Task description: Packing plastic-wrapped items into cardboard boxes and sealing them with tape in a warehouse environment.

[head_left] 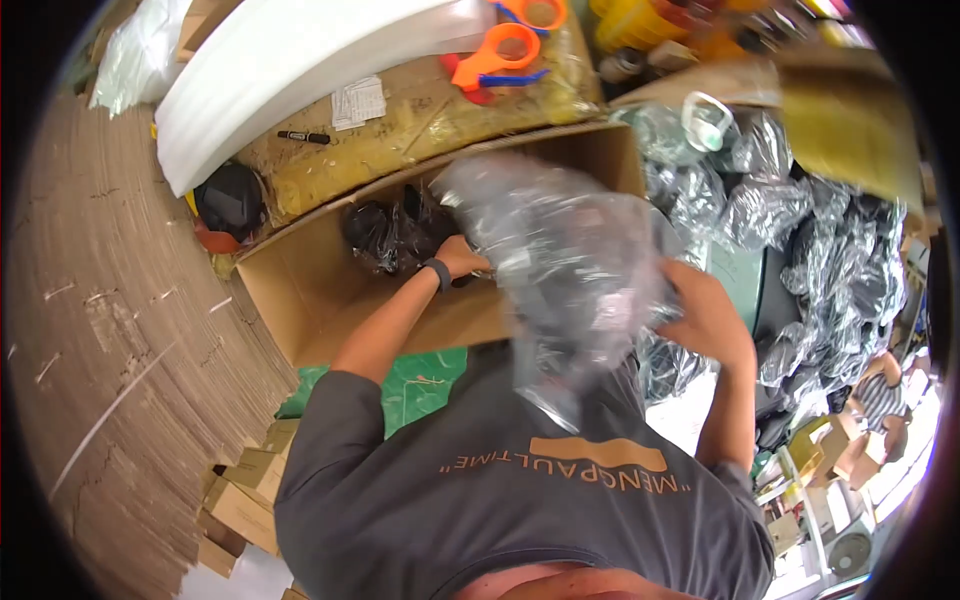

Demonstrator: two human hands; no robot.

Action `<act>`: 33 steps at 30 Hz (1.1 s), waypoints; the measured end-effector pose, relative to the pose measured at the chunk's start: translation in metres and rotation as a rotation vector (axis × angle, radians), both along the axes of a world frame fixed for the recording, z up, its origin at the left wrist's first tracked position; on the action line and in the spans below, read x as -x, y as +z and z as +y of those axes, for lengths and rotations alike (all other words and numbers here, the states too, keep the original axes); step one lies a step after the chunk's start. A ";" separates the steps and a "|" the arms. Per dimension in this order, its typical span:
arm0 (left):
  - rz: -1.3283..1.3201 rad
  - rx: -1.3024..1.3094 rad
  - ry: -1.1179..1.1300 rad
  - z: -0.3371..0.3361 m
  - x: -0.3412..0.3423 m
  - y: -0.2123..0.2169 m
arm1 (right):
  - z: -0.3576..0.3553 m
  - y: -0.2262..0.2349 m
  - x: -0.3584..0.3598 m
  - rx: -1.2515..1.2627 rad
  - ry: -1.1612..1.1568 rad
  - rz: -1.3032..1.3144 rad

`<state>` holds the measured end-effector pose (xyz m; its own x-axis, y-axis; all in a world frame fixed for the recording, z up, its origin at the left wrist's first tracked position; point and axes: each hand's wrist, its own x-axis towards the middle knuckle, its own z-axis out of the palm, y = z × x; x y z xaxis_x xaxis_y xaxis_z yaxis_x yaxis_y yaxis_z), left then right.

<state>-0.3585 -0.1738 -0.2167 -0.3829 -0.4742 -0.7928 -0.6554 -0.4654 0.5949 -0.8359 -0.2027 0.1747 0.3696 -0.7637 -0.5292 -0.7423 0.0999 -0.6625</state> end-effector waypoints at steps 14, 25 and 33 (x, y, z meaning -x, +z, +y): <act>0.036 -1.080 0.757 -0.052 -0.009 -0.165 | -0.063 -0.460 -0.194 0.079 0.309 0.515; 0.432 0.915 -0.397 0.023 0.326 0.290 | 0.334 -0.154 0.153 0.167 -0.906 0.623; -0.215 1.061 -1.456 0.036 0.505 0.132 | 0.565 -0.295 0.161 -0.055 -0.807 0.516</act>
